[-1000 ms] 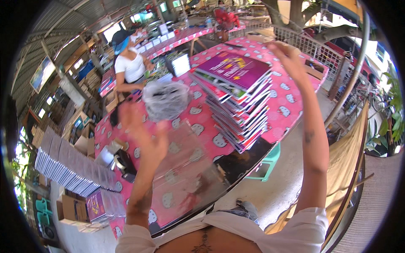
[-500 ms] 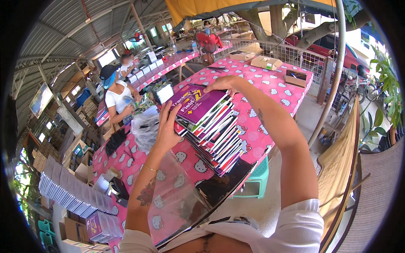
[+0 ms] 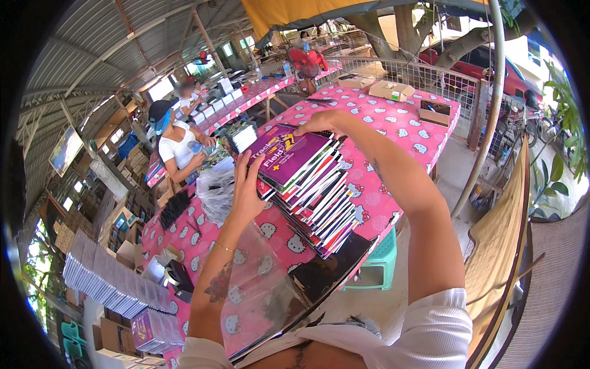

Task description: The person places notebooks into plastic sleeves, peels the adhesive backing off the sleeves, and seals the bags on a table before stacking the finished items.

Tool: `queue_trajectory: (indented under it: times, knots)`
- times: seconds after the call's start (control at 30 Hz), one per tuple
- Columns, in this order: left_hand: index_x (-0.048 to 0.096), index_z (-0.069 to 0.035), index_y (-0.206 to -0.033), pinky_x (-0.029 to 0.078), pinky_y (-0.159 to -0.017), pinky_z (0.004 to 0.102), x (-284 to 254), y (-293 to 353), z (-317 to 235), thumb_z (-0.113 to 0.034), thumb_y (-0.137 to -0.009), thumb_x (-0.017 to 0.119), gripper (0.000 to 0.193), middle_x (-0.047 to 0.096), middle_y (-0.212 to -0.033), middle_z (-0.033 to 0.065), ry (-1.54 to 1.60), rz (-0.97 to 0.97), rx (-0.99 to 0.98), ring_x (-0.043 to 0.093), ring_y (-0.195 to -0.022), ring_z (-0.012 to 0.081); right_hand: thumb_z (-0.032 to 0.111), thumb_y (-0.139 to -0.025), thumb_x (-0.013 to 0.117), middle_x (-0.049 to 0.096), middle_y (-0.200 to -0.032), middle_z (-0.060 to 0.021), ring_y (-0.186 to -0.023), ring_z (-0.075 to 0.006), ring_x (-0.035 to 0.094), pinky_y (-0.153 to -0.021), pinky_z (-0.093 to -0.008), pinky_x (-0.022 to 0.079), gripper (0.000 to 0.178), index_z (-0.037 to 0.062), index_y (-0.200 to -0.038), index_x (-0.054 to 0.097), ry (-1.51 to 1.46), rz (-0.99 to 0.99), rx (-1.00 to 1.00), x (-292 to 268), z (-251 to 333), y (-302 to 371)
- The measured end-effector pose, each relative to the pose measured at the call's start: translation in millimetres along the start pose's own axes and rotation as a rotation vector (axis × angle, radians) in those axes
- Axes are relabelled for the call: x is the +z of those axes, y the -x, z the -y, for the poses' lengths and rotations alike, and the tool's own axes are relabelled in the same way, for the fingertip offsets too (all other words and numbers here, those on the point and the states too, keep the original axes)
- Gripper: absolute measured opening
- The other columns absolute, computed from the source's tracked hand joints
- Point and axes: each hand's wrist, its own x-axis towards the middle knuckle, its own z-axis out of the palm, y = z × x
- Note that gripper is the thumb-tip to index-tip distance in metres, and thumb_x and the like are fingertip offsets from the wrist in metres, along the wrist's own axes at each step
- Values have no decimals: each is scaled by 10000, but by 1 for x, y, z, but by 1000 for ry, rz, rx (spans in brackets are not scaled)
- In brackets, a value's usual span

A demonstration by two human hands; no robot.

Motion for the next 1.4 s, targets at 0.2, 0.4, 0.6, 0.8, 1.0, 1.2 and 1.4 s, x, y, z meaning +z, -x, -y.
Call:
queue_trajectory:
  times: [0.2, 0.4, 0.6, 0.8, 1.0, 1.2, 1.4]
  knots:
    - [409, -111, -1449, 293, -1141, 528, 5, -6, -9, -126, -644, 855, 921, 280, -1512, 240, -4, -8, 4, 289, -1390, 483, 520, -826, 724, 573, -1382, -27, -1219, -136, 559, -1036, -412, 431, 657, 202, -1372, 546, -526, 264, -123, -12, -31, -16]
    - [396, -129, -1476, 333, -1129, 483, -18, -3, 0, -159, -678, 844, 916, 275, -1520, 253, 69, -66, 2, 309, -1391, 470, 268, -820, 767, 654, -1213, -51, -953, -142, 685, -844, -344, 582, 608, 39, -1331, 529, -634, 235, -329, 5, 2, 7]
    - [139, -160, -1561, 149, -1166, 602, -55, 10, 16, -291, -701, 840, 1117, 178, -1584, 254, -163, -395, 327, 161, -1470, 463, 133, -835, 694, 607, -1215, -155, -1004, -192, 675, -854, -342, 595, 603, -4, -1362, 433, -1021, 326, -683, 15, 19, 7]
    - [71, -276, -1571, -3, -1158, 644, -118, 83, 19, -562, -822, 688, 1011, 32, -1622, 212, -497, -239, 516, 28, -1487, 465, 70, -837, 657, 552, -1322, -185, -1096, -231, 651, -921, -374, 571, 686, 65, -1455, 361, -1004, 664, -889, 75, 73, 26]
    - [244, -185, -1554, 102, -1164, 626, -185, 210, 8, -489, -828, 709, 914, 290, -1550, 223, -297, -175, 87, 323, -1419, 430, 138, -905, 617, 515, -1402, -130, -1163, -213, 617, -968, -365, 539, 631, 95, -1486, 377, -843, 997, -884, 189, 148, 41]
    - [452, 21, -1379, 485, -951, 403, -268, 328, -20, -136, -621, 825, 859, 592, -1237, 197, -95, -368, -431, 615, -1078, 307, 723, -877, 463, 606, -1294, -198, -1152, -302, 626, -976, -413, 514, 899, -35, -1360, 491, -994, 1321, -452, 358, 171, 18]
    - [493, -2, -1257, 525, -802, 328, -321, 567, -37, -17, -680, 787, 648, 605, -1079, 78, 313, -798, -1118, 617, -927, 180, 478, -884, 686, 602, -1260, -228, -1077, -357, 647, -915, -447, 538, 702, 14, -1361, 463, -561, 1295, -896, 557, 196, 88]
